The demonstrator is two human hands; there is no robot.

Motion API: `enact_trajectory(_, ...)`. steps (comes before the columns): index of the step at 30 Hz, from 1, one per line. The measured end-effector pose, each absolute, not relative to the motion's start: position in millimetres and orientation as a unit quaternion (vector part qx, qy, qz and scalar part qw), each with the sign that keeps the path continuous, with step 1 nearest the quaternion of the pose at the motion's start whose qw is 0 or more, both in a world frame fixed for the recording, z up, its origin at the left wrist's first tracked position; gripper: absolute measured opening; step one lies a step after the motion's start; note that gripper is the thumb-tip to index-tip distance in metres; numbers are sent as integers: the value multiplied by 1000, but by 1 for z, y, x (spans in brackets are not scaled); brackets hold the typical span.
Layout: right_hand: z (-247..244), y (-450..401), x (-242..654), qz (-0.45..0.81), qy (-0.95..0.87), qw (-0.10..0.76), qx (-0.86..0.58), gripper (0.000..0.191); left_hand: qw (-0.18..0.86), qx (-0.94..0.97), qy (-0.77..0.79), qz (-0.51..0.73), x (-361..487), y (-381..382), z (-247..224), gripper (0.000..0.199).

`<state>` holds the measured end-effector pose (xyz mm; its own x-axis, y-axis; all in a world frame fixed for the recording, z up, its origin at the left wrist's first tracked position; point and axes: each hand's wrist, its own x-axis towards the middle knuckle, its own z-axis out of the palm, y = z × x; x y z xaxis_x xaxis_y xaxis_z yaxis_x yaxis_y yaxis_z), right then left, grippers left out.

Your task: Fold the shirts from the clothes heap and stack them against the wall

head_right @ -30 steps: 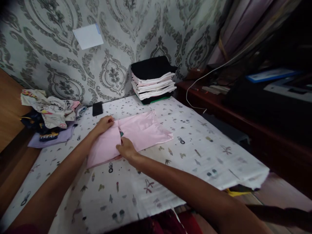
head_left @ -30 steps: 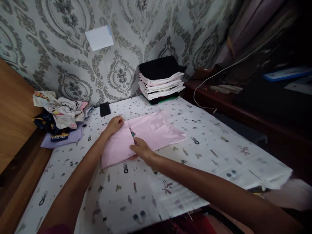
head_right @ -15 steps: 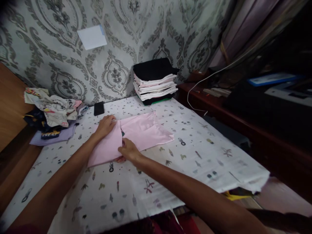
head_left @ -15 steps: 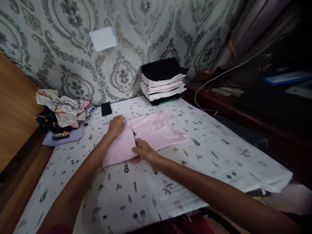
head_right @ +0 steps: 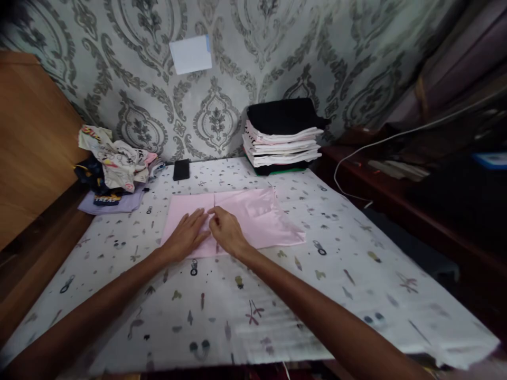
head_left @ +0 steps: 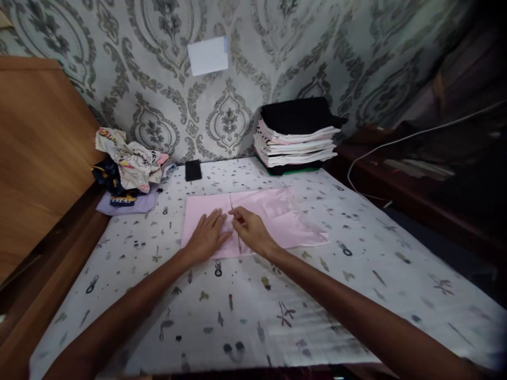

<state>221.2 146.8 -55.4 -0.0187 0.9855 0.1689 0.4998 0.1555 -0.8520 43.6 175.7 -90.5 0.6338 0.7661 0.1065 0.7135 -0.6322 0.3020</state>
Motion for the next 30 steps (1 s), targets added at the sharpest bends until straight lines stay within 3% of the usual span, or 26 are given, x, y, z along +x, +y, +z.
enact_trajectory(5,-58,198,193,189,-746,271,-578,46,118,893,413,136,29,194,-78,48)
enact_trajectory(10,-74,218,187,117,-760,171,-616,48,70,832,527,160,-8,259,-58,38)
enact_trajectory(14,-87,219,191,112,-753,185,-622,47,66,849,491,184,-5,278,-69,47)
enact_trajectory(17,-91,219,192,110,-753,203,-616,46,94,877,456,121,5,271,-86,56)
enact_trajectory(23,-97,223,193,112,-756,206,-610,47,114,828,543,85,-15,267,-92,65)
enact_trajectory(30,-96,221,192,109,-759,197,-610,47,113,871,472,80,-28,175,-90,66)
